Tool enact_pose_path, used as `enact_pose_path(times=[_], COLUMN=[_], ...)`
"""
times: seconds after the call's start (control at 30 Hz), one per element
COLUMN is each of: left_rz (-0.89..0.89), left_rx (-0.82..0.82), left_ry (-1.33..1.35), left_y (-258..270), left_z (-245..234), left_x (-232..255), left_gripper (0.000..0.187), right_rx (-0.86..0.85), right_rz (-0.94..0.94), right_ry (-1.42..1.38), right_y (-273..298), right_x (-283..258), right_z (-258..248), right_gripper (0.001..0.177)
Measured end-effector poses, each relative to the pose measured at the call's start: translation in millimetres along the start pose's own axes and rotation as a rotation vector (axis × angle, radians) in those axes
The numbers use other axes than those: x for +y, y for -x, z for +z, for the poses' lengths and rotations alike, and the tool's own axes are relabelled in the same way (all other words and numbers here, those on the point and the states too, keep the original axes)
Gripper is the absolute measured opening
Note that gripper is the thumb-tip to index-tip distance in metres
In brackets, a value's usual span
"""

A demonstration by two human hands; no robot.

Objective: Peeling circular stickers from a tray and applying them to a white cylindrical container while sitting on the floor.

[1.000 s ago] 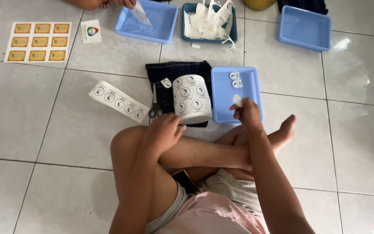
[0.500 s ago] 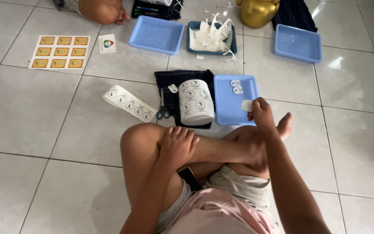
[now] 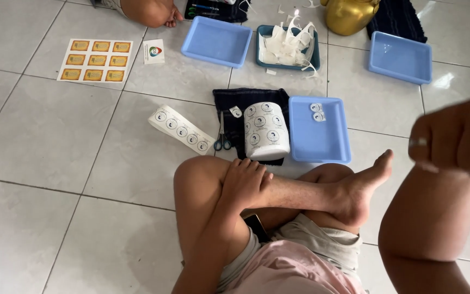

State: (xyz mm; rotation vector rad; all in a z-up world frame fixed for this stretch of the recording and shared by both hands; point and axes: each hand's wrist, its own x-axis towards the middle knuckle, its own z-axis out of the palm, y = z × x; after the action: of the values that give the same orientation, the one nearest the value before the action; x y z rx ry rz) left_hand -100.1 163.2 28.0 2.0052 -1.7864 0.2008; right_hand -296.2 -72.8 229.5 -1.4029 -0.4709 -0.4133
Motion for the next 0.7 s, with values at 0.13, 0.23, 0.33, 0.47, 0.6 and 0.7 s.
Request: enact_pose_path(times=[0.13, 0.23, 0.33, 0.47, 0.6, 0.7], left_rz=[-0.019, -0.036, -0.047, -0.043, -0.083, -0.085], left_rx=[-0.059, -0.102, -0.154, -0.057, -0.044, -0.03], left_ry=[0.027, 0.036, 0.049, 0.028, 0.08, 0.099], left_y=[-4, -8, -8, -10, -12, -14], left_z=[-8, -9, -6, 3, 11, 11], left_x=[-1, 0, -2, -6, -5, -3], left_gripper=[0.041, 0.046, 0.048, 0.041, 0.042, 0.04], right_rx=[0.183, 0.362, 0.969, 0.898, 0.857, 0.834], right_rz=[0.025, 0.066, 0.669, 0.831, 0.92, 0.95], right_ry=[0.028, 0.06, 0.397, 0.449, 0.533, 0.526], right_y=[-78, -110, -86, -45, 8, 39], right_x=[32, 88, 165, 185, 197, 194], right_z=[-42, -71, -125, -131, -122, -96], right_gripper=[0.009, 0.012, 0.02, 0.039, 0.035, 0.035])
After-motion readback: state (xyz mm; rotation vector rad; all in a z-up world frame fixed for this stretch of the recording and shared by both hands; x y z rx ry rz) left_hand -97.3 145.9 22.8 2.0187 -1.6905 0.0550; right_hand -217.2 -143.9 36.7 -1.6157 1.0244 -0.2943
